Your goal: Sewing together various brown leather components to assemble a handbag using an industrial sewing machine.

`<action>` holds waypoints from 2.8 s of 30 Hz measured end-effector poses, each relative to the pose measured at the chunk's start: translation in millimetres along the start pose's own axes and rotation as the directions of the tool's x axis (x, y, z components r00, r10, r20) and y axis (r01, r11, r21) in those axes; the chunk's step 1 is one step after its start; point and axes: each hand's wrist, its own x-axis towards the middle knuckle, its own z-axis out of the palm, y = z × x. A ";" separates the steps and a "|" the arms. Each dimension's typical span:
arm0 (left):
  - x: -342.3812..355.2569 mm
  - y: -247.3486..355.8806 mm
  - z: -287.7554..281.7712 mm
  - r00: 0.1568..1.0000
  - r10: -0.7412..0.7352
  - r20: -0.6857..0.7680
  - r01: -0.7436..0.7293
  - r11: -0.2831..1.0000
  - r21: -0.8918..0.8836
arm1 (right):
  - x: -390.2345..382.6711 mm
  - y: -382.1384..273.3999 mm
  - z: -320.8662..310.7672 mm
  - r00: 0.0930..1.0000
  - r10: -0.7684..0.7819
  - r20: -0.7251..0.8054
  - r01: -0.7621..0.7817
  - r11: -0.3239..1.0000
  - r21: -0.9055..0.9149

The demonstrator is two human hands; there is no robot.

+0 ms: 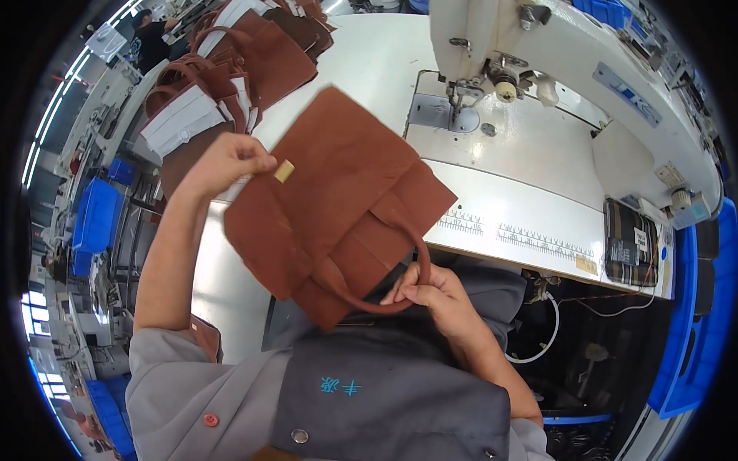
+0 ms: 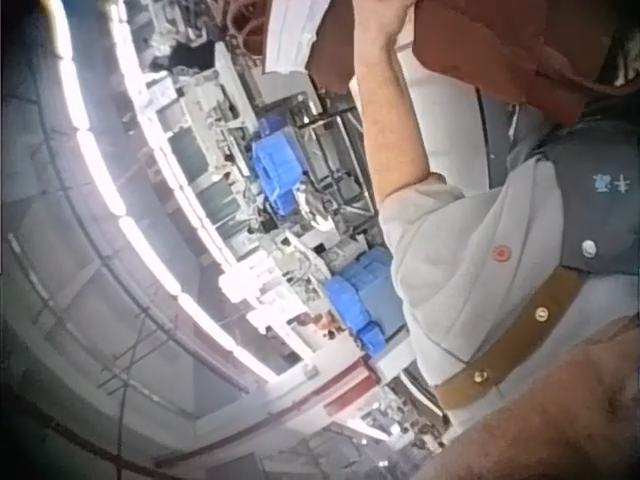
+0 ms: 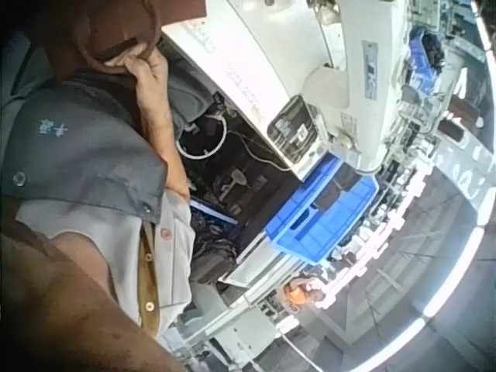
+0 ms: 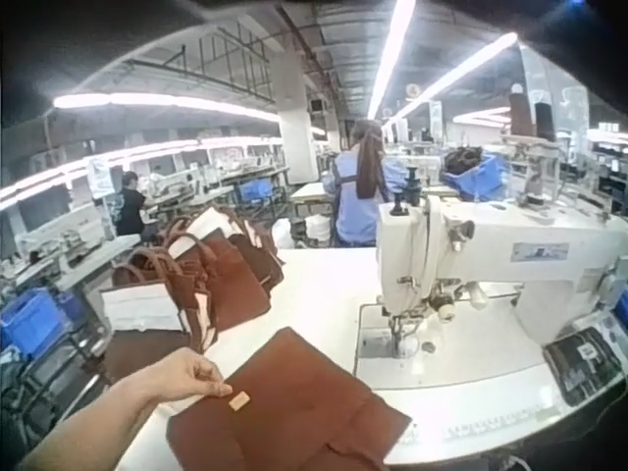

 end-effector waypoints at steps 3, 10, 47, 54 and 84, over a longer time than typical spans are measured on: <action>-4.9 -1.5 18.8 0.995 -0.093 -0.034 0.092 0.995 -0.032 | -0.8 1.4 -0.6 1.000 -0.013 -0.003 0.013 1.000 0.005; -63.7 66.3 121.9 0.665 0.727 -0.171 -0.683 0.685 0.254 | -4.9 -7.9 5.3 0.997 -0.081 -0.008 0.076 0.962 -0.264; -604.8 -514.1 94.8 -0.373 -0.893 -0.252 -0.575 0.436 -0.692 | 34.7 7.2 34.5 0.996 0.040 0.083 0.037 0.650 -0.759; -571.9 -486.0 91.6 -0.200 -0.901 -0.385 -0.602 0.423 -0.677 | 37.2 19.3 43.6 0.993 0.104 0.056 -0.022 0.629 -0.777; -512.9 -376.6 107.2 -0.789 -0.201 -0.580 0.583 0.050 -0.811 | 29.8 41.5 22.4 0.992 0.124 -0.024 -0.095 0.610 -0.787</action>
